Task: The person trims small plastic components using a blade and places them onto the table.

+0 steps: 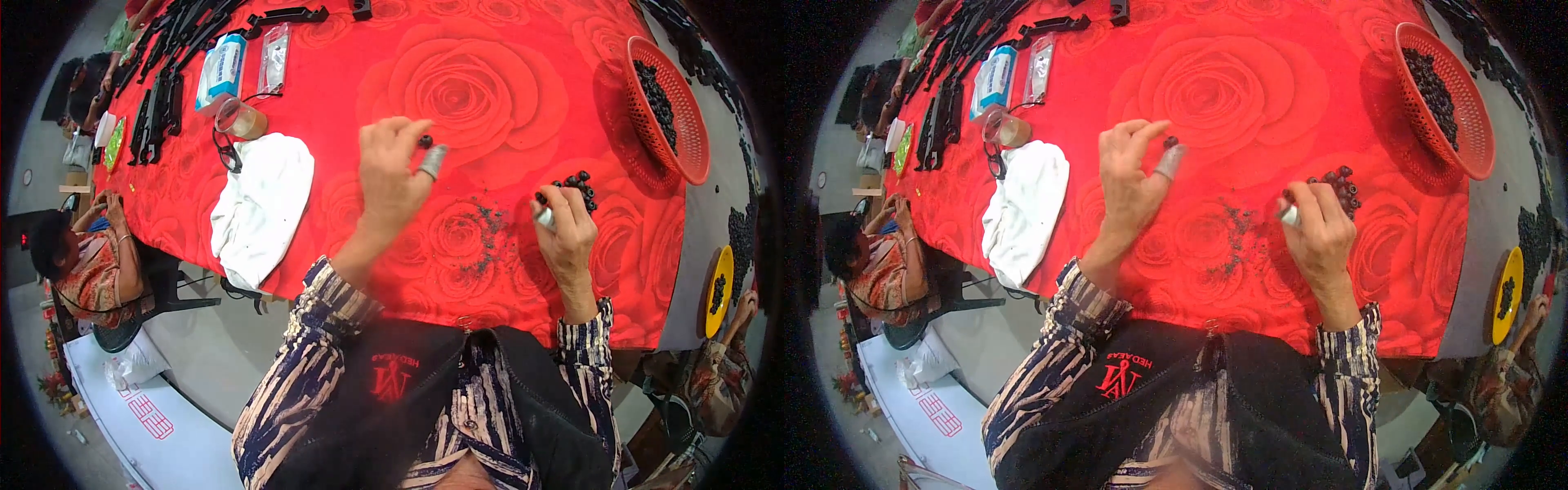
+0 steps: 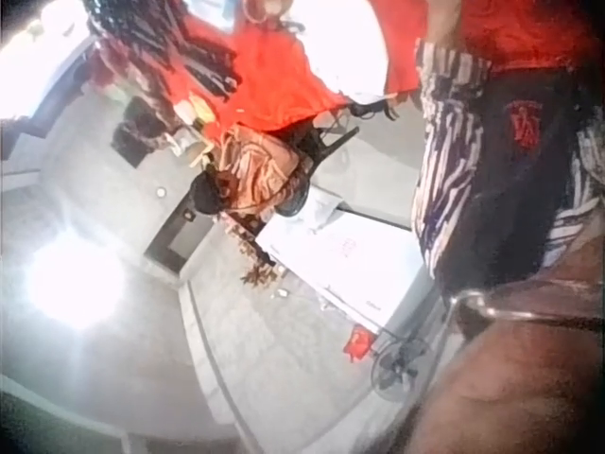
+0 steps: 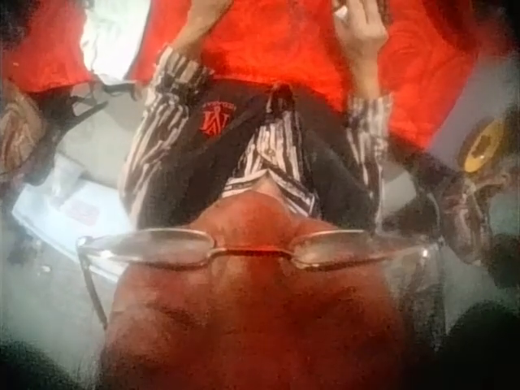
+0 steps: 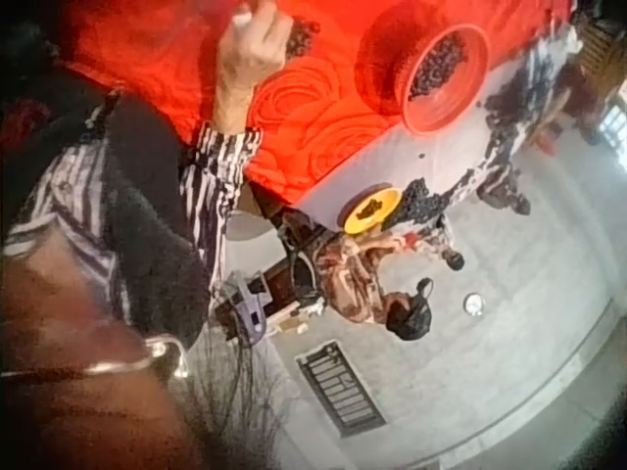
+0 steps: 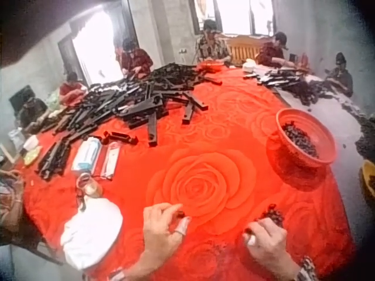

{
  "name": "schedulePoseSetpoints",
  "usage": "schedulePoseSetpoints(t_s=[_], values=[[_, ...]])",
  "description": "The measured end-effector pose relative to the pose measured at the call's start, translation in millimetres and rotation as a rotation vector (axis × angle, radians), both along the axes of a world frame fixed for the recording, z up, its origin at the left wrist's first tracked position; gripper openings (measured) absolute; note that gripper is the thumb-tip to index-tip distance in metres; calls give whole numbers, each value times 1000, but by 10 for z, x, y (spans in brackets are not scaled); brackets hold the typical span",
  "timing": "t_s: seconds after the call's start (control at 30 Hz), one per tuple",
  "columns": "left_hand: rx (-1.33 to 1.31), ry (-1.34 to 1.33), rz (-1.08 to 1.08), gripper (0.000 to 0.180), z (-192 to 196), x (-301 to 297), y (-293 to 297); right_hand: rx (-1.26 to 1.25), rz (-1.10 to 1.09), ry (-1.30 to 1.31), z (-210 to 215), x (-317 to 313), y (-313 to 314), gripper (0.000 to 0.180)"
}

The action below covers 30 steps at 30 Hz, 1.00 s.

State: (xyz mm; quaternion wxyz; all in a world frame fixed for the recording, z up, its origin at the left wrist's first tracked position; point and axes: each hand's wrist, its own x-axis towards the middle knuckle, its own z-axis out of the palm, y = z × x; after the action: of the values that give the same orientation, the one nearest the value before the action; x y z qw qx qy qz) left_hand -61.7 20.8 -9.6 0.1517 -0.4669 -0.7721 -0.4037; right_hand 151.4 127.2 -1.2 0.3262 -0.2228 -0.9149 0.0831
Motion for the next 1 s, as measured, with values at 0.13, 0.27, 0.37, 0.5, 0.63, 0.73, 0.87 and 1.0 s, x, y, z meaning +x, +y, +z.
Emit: schedulePoseSetpoints(t_s=[0.13,0.27,0.37,0.5,0.63,0.73,0.87,1.0], values=[[15,-1038,-594,19,83,389,-87,-206,363,172,138,-21,-170,27],[-401,-1641,-877,20,82,453,-157,-253,455,139,124,35,-267,33],[-437,-1739,-894,22,131,450,-146,-305,489,95,143,54,-247,34],[-509,-1786,-966,21,168,460,-147,-508,482,167,198,74,-263,33],[-339,-2000,-1028,21,66,488,-177,-664,501,195,186,99,-223,32],[-351,-2078,-1026,21,86,483,-183,-714,532,195,169,123,-201,30],[-519,-1954,-993,18,145,448,-181,-715,599,193,192,138,-232,27],[-513,-1950,-999,19,154,486,-198,-612,623,221,162,137,-254,30]])
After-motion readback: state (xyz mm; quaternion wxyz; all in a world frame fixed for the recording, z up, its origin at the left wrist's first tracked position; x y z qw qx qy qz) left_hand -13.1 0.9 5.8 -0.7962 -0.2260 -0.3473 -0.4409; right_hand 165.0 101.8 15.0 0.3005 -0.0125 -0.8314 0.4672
